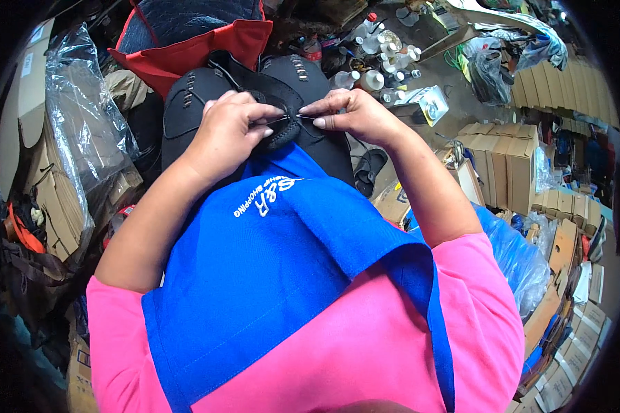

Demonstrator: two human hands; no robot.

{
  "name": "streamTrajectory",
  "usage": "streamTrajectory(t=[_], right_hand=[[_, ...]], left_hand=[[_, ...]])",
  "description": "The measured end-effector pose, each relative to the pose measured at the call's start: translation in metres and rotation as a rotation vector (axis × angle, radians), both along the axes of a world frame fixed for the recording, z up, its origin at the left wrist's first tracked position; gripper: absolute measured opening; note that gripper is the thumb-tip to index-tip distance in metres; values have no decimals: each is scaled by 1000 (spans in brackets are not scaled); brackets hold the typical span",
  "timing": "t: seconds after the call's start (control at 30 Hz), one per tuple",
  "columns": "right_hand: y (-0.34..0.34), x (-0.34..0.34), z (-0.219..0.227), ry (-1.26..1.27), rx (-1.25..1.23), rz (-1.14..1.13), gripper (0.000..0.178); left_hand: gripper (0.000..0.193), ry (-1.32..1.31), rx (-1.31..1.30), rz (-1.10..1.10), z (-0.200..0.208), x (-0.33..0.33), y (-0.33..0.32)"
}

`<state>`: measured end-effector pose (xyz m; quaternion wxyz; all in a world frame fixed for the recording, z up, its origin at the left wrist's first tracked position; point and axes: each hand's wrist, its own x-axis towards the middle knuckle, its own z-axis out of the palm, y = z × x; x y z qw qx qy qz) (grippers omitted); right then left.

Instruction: Stitching or threading a black shoe component by hand using a needle.

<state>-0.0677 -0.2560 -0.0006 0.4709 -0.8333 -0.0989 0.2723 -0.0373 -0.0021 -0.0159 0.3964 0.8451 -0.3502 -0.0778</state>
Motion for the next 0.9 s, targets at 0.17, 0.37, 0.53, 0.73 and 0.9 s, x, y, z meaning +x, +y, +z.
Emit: streamTrajectory(t=[0.17,0.37,0.53,0.73,0.9], right_hand=[[4,1,-10,238,272,-258,28],[14,10,-8,220,182,-227,20],[17,19,2,138,-17,-101,12],[-13,10,-10,297,313,-236,13],[-11,-10,-12,-91,40,-189,20]], left_hand=[[19,286,-36,128,-4,-1,-8],[12,626,-96,137,-6,3,-25],[13,-49,240,-126,16,15,-25],[8,-64,251,-101,17,12,1],[11,257,204,-101,16,14,-10]])
